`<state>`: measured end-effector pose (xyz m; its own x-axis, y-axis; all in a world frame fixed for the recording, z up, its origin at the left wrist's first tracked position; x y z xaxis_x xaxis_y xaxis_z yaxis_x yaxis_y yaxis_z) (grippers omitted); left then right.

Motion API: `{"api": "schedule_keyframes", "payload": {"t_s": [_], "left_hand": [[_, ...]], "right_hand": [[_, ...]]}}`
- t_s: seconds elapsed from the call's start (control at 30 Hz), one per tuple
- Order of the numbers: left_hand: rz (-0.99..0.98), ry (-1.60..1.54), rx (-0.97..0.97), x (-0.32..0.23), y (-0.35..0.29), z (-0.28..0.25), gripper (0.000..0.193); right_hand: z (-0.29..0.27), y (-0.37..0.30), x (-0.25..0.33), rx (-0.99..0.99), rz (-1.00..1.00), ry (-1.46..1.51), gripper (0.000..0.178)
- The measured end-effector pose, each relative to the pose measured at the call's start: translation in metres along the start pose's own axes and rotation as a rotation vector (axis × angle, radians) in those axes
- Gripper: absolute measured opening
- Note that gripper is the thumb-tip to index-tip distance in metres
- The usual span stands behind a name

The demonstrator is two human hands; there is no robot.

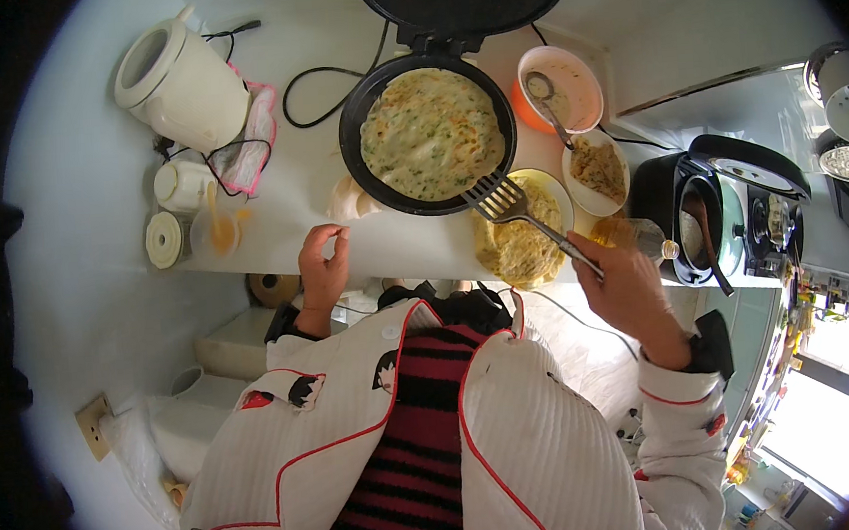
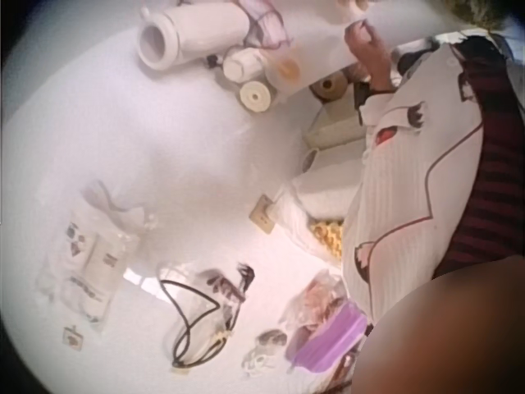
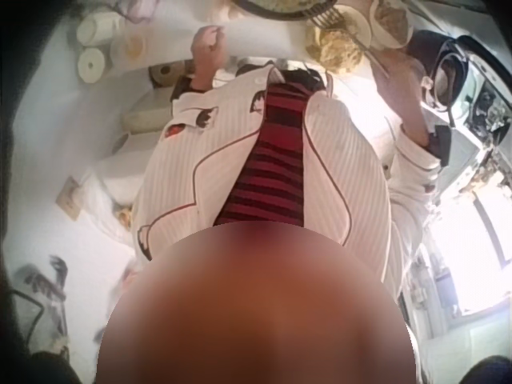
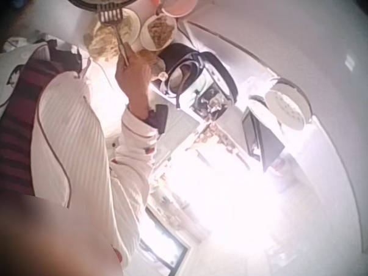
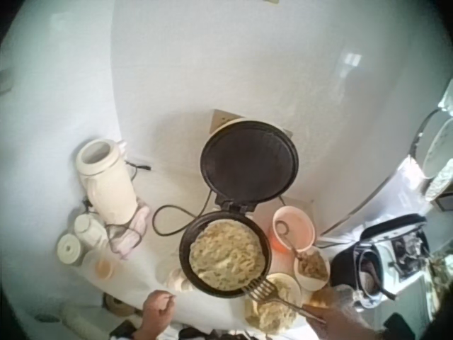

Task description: The person stirs a vegetable and meat mixture in a wok, then transfers it to a plate. They add more ingredients to the wok and continue cooking. Later, they use a crepe maker to cook a batter-based item, spreading and flipping it with a spatula.

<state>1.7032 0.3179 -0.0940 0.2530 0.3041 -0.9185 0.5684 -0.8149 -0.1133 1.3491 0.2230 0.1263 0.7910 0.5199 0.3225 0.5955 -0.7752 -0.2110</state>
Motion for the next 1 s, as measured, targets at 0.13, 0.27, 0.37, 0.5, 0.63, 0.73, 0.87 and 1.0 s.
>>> {"api": "schedule_keyframes", "payload": {"t_s": [0.13,0.27,0.37,0.5,0.63,0.73,0.87,1.0], "left_hand": [[-0.012,0.000,0.009,0.003,0.005,-0.001,0.010],[-0.023,0.005,0.007,0.004,0.008,-0.006,0.010],[-0.027,-0.005,0.008,0.004,0.009,-0.007,0.010],[-0.019,-0.001,0.007,0.004,0.006,-0.012,0.010],[-0.037,0.025,-0.025,0.008,0.002,-0.020,0.010],[-0.044,0.029,-0.027,0.010,0.002,-0.021,0.010],[-0.033,0.008,-0.019,0.011,0.003,-0.018,0.010],[-0.039,0.010,-0.016,0.013,0.005,-0.019,0.010]], "right_hand": [[0.018,-0.008,-0.002,-0.101,0.052,0.094,0.031],[-0.006,0.013,0.009,-0.229,-0.094,0.055,0.031],[-0.010,0.042,0.014,-0.189,-0.084,0.014,0.033],[-0.003,0.056,0.016,-0.168,-0.075,0.061,0.033],[0.004,0.033,0.013,-0.119,-0.020,0.053,0.031],[0.013,0.020,0.011,-0.017,0.023,0.037,0.031],[0.029,0.020,0.009,-0.069,0.027,0.169,0.031],[0.058,0.023,0.019,-0.079,-0.057,0.255,0.032]]}}
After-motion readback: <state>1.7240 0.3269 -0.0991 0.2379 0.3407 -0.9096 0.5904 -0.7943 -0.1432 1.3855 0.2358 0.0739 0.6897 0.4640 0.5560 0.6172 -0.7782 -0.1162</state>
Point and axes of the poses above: each hand's wrist, its own y-axis towards the middle knuckle, its own z-axis out of the palm, x = y × z, the point moved 5 cm from there along y, towards the middle knuckle, and after that the axes turned 15 degrees about -z, right-handed, at the moved point
